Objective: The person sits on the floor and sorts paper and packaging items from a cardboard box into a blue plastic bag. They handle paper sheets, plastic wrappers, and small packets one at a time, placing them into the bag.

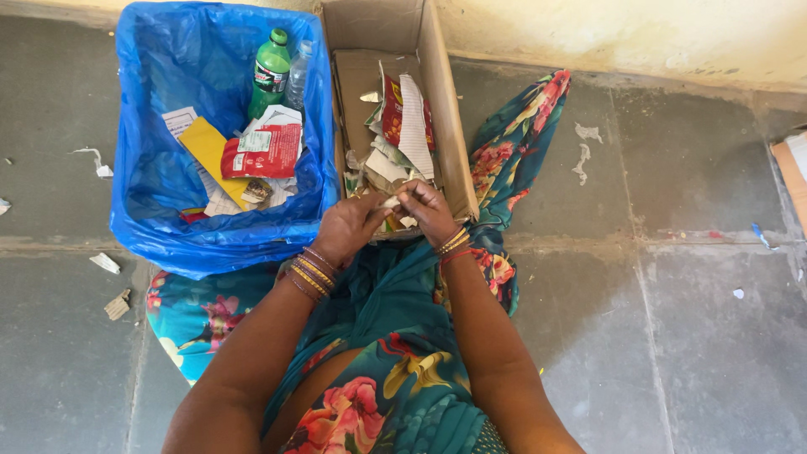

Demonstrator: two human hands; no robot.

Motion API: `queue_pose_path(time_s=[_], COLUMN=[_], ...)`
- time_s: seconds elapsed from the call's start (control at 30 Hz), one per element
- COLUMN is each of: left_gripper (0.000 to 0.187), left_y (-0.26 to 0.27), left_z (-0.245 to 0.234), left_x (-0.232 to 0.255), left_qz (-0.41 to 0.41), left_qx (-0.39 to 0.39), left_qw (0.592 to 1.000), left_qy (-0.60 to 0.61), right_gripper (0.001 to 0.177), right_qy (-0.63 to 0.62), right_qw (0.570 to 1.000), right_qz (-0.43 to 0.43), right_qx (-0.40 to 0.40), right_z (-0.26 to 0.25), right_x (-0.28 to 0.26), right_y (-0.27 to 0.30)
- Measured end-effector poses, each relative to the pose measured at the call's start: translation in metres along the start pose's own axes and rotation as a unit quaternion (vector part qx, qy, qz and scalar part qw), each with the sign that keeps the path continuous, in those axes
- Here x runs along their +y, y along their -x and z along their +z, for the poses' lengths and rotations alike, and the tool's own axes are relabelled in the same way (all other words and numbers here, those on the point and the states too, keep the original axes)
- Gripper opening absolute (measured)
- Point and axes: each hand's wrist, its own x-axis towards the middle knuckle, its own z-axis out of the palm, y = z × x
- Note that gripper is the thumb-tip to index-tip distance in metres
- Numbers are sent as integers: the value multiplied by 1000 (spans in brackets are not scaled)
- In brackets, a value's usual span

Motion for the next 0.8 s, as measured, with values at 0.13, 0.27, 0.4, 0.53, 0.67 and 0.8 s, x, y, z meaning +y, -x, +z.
queue_pose_path(time_s=[0.13,0.27,0.4,0.53,0.67,0.8], left_gripper=[16,13,9,12,18,19], left_y=[1,4,6,26,52,67], left_z=[-10,-30,-63,-107,-139,-158], left_x=[9,15,-1,-36,-70,-94], left_qz=[-21,-104,-60,-55,-97,-113], left_qx=[13,19,146,197,218,227], left_qw=[999,988,987,966,936,918], left_qy=[32,111,30,-159,-258,-305], right_gripper=[30,37,38,39,38,38], right_qy=[-25,-114,-107,-112,-116,-108], right_qw=[995,981,979,979,979,980], right_qz=[-26,-91,-102,-108,-103,-102], right_qx=[97,130,141,128,131,129], right_z=[7,8,6,5,6,8], right_x=[-6,-9,-7,-4,-5,-7], right_y=[-1,-2,-2,-1,-2,-1])
